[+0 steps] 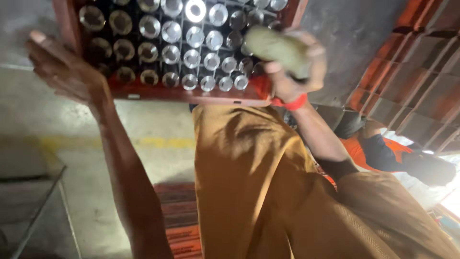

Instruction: The person places small metal cups into a red plastic tray, arranging them in rows. The person then wipes the tray with a cloth and continues to adjust the cups.

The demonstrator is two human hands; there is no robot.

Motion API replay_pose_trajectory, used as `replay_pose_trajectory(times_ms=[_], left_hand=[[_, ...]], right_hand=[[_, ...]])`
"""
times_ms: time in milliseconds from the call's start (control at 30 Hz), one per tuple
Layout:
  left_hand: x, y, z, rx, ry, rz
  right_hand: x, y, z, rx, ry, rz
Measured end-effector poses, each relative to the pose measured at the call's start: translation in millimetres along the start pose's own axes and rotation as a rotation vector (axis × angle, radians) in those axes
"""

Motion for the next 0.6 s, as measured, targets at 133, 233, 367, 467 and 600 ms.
replay_pose_trajectory(times_ms=[133, 233, 367, 467, 600], left_hand=[[-2, -1, -4, 0.028, -0.054, 0.042], [-3, 0, -10, -0.031, -0.081, -0.006], [1, -2, -20, -0.086, -0.084, -0.029], [5, -7, -27, -0.181, -0.061, -0.106], [2, -5, -23, -0.06, -0.057, -0.042]], right_hand=[[3, -5, 2, 0.002, -0.281, 0.294], [16, -7, 6, -0.036, -0.064, -0.029], [14, -7, 14, 0.04, -0.272, 0.393], [8, -11, 19, 0.024, 0.176, -0.097], [-10, -28, 18, 0.439, -0.105, 0.317]])
Point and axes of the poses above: each hand's wrist, its own y-axis towards the middle knuckle, its own x-axis out of the back of the hand, z = x × y, the point moved 1 cm from there along y, towards the middle knuckle, and after that the axes turned 10 degrees about x, right-handed, at the moved point
